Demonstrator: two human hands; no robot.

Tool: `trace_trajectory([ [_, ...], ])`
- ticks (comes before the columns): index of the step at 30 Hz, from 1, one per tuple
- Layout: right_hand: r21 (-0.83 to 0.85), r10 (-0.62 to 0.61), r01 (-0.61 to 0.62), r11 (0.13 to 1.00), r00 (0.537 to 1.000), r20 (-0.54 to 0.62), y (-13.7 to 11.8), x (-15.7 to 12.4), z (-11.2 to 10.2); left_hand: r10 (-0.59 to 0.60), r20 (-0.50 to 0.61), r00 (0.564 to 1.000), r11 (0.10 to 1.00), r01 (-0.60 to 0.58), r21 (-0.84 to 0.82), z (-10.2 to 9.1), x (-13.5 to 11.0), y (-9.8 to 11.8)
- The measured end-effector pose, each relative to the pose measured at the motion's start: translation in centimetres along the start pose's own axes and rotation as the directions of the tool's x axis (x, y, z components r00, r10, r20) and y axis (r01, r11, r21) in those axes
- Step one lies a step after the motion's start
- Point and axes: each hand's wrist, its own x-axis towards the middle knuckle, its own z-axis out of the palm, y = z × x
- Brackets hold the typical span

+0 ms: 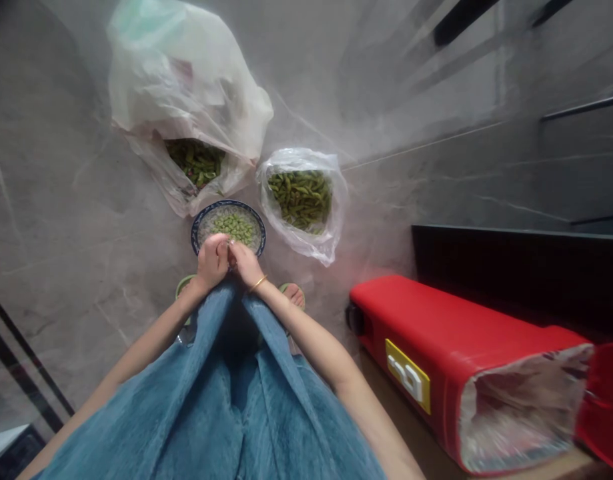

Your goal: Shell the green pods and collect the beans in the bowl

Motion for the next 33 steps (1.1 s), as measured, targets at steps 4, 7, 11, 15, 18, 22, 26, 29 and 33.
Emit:
trace_trajectory([
  [4,0.295,0.105,-0.133,0.946,0.989,0.108,-0.3,-0.2,-0.2,0.229,0.025,0.973,0.970,-0.231,0.080,-0.4,-0.4,-1.4],
  [7,0.391,0.068,-0.118,0.913,0.988,0.137,-0.3,-0.4,-0.3,0.196,-0.044,0.980,0.979,-0.194,0.059,0.0,-0.4,-1.2],
  [11,0.319,-0.049,0.010,0.948,0.992,0.113,-0.2,-0.3,-0.3,-0.057,-0.119,0.991,0.995,0.046,-0.093,0.7,-0.1,-0.1],
  [15,0.190,-0.145,0.128,0.973,0.987,0.076,-0.2,-0.2,-0.3,-0.227,-0.151,0.962,0.951,0.186,-0.245,1.1,0.2,0.6],
  [18,0.191,-0.114,0.095,0.977,0.989,0.091,-0.2,-0.2,-0.5,-0.224,-0.158,0.962,0.953,0.181,-0.244,1.0,0.2,0.6],
  [22,0.318,0.033,-0.087,0.944,0.985,0.171,-0.4,0.0,-1.2,-0.107,-0.116,0.987,0.988,0.092,-0.127,0.4,0.0,-0.1],
  [26,0.384,0.085,-0.139,0.913,0.984,0.156,-1.1,0.2,-2.1,0.098,-0.062,0.993,0.995,-0.097,0.012,-0.5,0.1,-0.9],
  [29,0.374,0.074,-0.128,0.919,0.985,0.157,-1.8,0.3,-2.3,0.202,0.011,0.979,0.978,-0.202,0.048,-1.0,0.5,-0.9],
  [33,0.368,0.124,-0.194,0.909,0.971,0.204,-2.3,0.4,-2.5,0.192,0.063,0.979,0.979,-0.196,0.053,-1.6,1.0,-0.5],
])
